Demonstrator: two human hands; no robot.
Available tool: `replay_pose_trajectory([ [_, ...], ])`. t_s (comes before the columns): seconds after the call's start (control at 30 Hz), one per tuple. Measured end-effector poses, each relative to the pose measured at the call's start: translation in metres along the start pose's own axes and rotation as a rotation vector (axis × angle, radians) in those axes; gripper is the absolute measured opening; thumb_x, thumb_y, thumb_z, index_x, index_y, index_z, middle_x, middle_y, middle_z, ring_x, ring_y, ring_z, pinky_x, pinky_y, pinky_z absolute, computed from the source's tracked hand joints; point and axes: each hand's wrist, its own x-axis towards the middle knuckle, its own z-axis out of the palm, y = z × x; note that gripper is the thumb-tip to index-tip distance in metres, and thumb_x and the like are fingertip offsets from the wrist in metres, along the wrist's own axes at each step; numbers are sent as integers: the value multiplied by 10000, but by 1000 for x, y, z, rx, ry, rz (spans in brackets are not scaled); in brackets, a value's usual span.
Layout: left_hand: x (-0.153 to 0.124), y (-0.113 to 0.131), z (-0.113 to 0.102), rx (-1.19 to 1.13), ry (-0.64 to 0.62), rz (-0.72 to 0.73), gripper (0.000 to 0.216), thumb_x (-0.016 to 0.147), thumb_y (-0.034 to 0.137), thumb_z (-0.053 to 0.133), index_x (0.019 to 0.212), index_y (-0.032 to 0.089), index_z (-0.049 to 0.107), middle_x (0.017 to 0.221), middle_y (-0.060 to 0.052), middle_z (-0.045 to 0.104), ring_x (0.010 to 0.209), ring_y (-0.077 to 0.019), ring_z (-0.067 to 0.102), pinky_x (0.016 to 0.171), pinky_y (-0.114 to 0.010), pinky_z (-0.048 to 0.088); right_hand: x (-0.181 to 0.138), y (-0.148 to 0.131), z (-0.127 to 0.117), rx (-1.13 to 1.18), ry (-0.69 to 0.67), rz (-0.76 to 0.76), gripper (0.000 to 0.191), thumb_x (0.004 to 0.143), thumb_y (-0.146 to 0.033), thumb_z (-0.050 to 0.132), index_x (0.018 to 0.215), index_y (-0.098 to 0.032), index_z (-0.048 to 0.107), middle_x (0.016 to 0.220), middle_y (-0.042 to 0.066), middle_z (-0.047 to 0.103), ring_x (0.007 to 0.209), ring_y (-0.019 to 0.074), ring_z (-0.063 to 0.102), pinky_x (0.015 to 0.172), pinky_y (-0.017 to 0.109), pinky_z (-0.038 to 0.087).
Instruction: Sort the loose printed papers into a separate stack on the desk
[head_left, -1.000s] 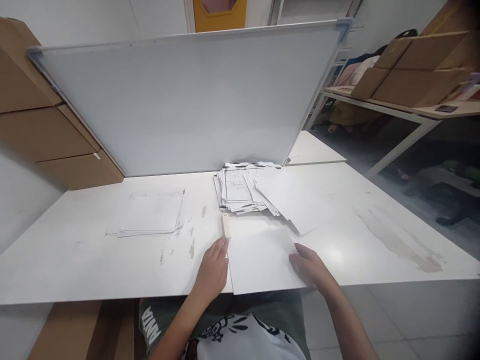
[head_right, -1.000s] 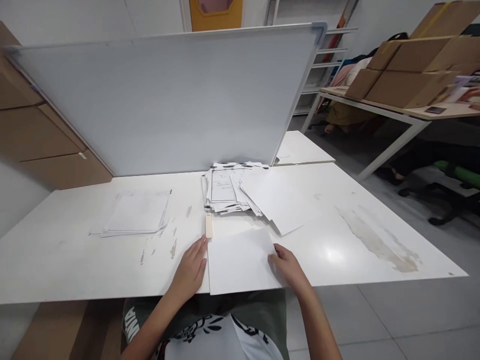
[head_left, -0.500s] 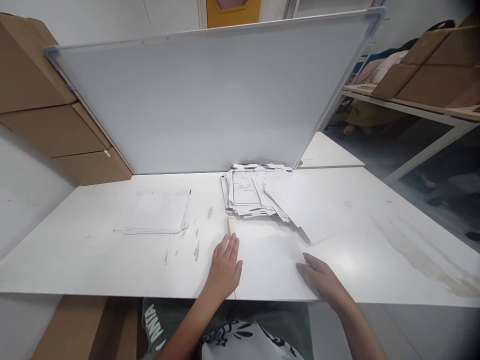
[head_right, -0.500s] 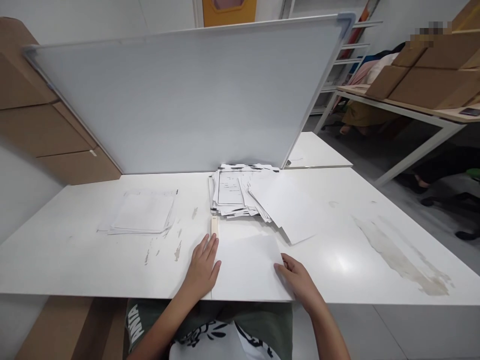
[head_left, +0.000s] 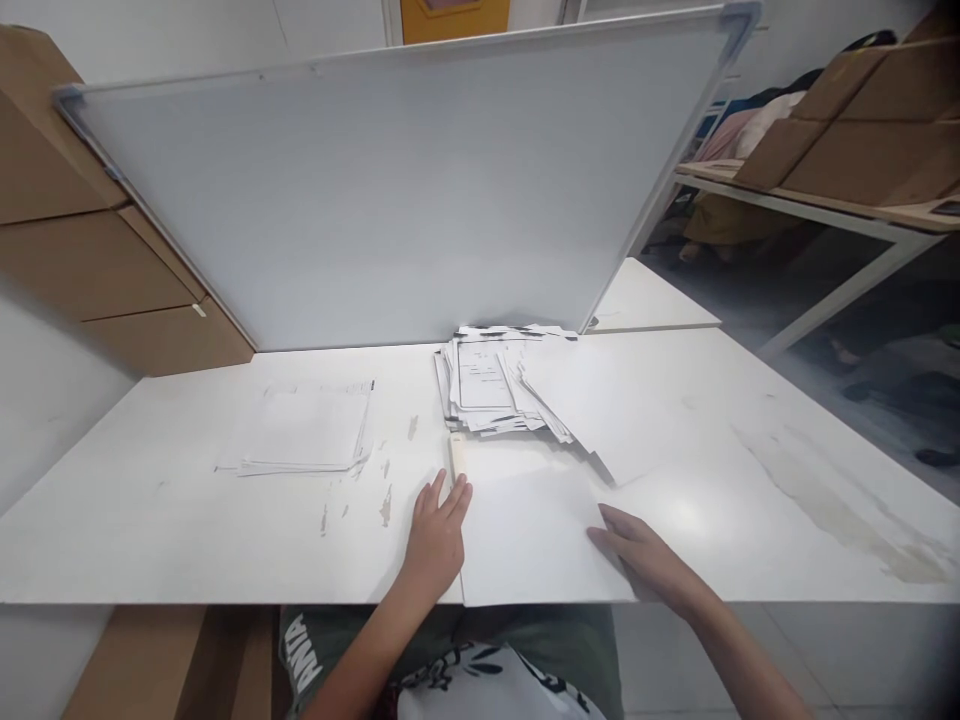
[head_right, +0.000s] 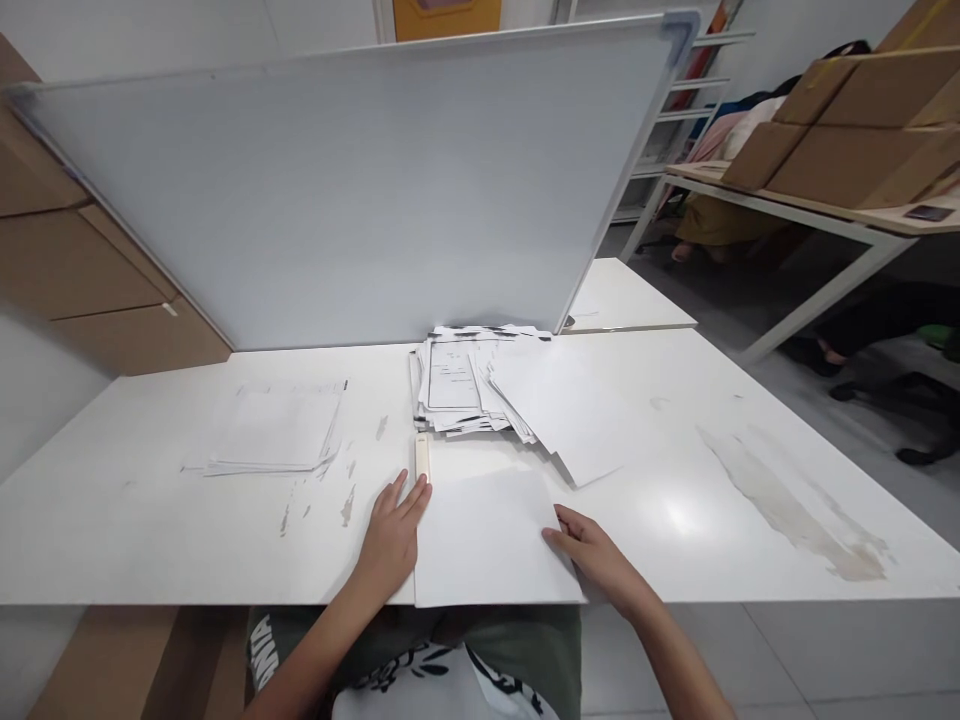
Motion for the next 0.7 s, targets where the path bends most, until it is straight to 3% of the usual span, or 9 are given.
replay_pose_trajectory([
  [0.23,-1,-5,-1,43,37,53,731,748,-66,363,1440,168,337,1480,-40,391,1439,-266,108,1098,-485,305,13,-18,-22,112,-476,157,375,727,-318,731,1068,-176,662,1013,87,716,1018,251,653,941,356,493],
  [0.33,-3,3,-8,-86,65,20,692,789,-43,341,1450,161,315,1509,-62,339,1439,-304,10,1121,-575,189,23,-13,-27,174,-580,154,417,742,-293,725,1121,-147,633,1038,104,706,1033,228,650,999,361,453],
  [0.37,-4,9,-11,-206,22,38,656,817,-17,335,1445,173,330,1510,-70,339,1438,-317,-2,1119,-616,133,25,-11,-28,191,-587,137,417,747,-299,720,1123,-143,630,1045,110,703,1036,225,649,1006,364,447],
  [0.43,-1,25,-15,-515,-183,154,536,887,84,346,1398,227,420,1483,-77,390,1438,-323,83,1121,-629,104,27,-6,-29,216,-585,98,407,750,-317,715,1107,-140,635,1042,119,702,1033,226,651,1004,369,448],
  [0.5,5,43,-15,-762,-444,321,394,928,223,415,1304,270,524,1423,-89,465,1378,-306,304,1108,-555,242,28,-4,-29,214,-587,82,388,744,-327,717,1073,-134,649,1010,123,710,1012,229,660,991,372,457],
  [0.6,18,67,-10,-889,-705,508,231,917,338,515,1132,352,600,1291,-45,555,1159,-205,533,914,-379,479,29,-4,-30,181,-610,98,359,711,-324,738,1001,-122,674,939,120,722,990,240,668,977,385,463],
  [0.7,22,88,-11,-976,-1073,758,238,971,320,399,1058,335,619,1142,-28,608,1080,-160,574,785,-311,503,29,-3,-31,196,-615,86,316,707,-323,739,951,-128,690,910,113,724,991,242,665,985,392,453],
])
